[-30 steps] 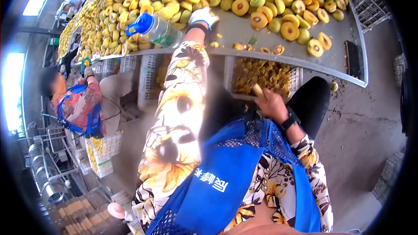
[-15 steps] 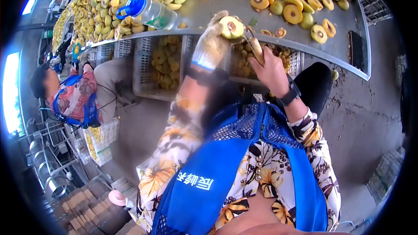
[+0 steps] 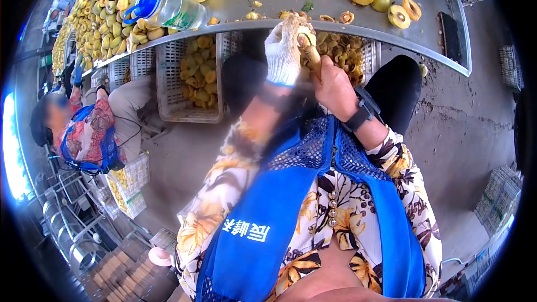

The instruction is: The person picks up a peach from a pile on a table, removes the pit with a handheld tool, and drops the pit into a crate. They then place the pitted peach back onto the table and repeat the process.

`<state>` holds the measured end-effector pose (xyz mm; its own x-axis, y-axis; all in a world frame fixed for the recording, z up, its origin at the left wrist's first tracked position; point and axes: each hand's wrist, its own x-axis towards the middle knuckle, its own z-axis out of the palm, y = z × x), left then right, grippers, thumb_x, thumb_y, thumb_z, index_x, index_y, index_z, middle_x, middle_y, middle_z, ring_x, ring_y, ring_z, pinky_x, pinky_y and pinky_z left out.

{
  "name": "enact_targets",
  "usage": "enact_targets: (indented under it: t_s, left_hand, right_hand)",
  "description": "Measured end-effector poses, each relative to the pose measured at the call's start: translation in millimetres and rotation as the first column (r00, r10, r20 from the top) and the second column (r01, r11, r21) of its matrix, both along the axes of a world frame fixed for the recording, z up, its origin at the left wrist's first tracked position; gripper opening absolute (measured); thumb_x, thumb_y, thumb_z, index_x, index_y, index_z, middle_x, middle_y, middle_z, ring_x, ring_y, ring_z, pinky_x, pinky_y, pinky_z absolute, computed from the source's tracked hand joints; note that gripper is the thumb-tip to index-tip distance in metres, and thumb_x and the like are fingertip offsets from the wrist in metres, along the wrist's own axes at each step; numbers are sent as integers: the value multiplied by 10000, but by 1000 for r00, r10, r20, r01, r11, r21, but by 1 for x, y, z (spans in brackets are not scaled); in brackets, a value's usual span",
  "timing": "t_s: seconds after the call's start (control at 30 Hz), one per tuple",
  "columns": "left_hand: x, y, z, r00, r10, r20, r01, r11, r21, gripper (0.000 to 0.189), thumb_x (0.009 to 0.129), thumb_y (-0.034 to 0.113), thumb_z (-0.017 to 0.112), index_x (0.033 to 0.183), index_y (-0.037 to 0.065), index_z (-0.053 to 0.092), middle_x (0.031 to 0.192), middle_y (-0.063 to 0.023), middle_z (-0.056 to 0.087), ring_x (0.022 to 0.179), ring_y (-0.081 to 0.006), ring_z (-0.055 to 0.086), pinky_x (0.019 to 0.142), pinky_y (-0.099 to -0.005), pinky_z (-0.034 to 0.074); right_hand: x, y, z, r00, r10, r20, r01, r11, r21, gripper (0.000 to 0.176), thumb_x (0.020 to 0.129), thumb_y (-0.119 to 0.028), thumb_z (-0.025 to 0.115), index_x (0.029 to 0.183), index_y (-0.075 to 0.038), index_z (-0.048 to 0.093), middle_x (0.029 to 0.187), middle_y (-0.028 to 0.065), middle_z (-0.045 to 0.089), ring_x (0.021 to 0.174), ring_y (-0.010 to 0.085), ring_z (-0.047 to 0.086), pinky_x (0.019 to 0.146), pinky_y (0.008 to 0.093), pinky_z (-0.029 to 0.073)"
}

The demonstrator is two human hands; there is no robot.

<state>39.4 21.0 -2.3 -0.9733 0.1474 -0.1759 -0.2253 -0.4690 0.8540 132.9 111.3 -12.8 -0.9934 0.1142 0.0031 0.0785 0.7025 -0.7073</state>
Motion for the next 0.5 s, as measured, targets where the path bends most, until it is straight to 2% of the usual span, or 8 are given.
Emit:
enact_targets:
  t_s: [0.07,0.17,0.2,0.3,0.33,0.43,0.47,0.5]
  left_hand:
    - [-2,-3,6,996,-30,86,28,999,18,340,895,286,544,884,-51,584,737,-136,614,602,-200,595,553,-284,494]
    - [-13,-14,13,951,-231,205,235,972,2,395,898,343,522,841,-44,577,693,-142,603,566,-220,587,531,-288,491]
    - [-18,-15,6,940,-321,118,333,939,-92,405,905,371,499,867,-25,571,724,-151,601,581,-234,587,533,-291,491]
    - [-20,-14,0,927,-376,-11,374,919,124,387,904,373,499,917,-9,563,759,-149,596,596,-242,588,540,-295,498]
    - [-21,-18,4,887,-369,277,292,913,284,347,893,351,527,933,7,554,781,-141,591,613,-251,590,544,-313,511]
    - [-14,-17,-14,937,-250,243,199,956,215,282,868,279,578,920,3,554,762,-132,588,595,-256,587,528,-335,519]
    - [-11,-13,-10,935,-170,312,105,971,214,220,841,196,610,911,-7,560,711,-124,581,529,-236,568,472,-332,505]
    - [-9,-9,-6,945,-109,308,69,988,138,210,839,187,607,905,-7,562,692,-123,577,507,-229,558,455,-328,496]
  right_hand:
    - [1,3,-3,997,81,-16,-80,997,11,184,798,-104,538,855,31,427,678,287,544,693,456,542,609,489,427]
    - [-5,6,23,980,195,37,-195,981,-15,172,786,-99,528,851,37,445,699,289,549,719,457,542,631,478,434]
    - [-6,6,33,969,237,68,-236,971,-34,171,782,-100,526,851,39,453,706,289,552,728,458,541,639,473,437]
    - [-11,12,28,980,196,29,-190,971,-144,184,776,-115,529,858,43,484,700,268,554,699,432,552,638,433,446]
    - [-11,12,27,983,179,42,-167,965,-201,184,775,-116,527,858,43,487,683,248,548,672,395,553,626,417,446]
    - [-14,6,24,987,139,86,-98,925,-367,186,771,-118,522,859,44,496,630,185,528,593,284,557,589,368,445]
    - [-16,3,14,977,107,183,-20,906,-423,160,777,-105,495,855,33,479,568,128,504,479,206,531,469,331,435]
    - [-15,3,9,968,107,227,12,884,-468,149,779,-102,485,851,29,470,551,108,491,445,183,509,430,314,418]
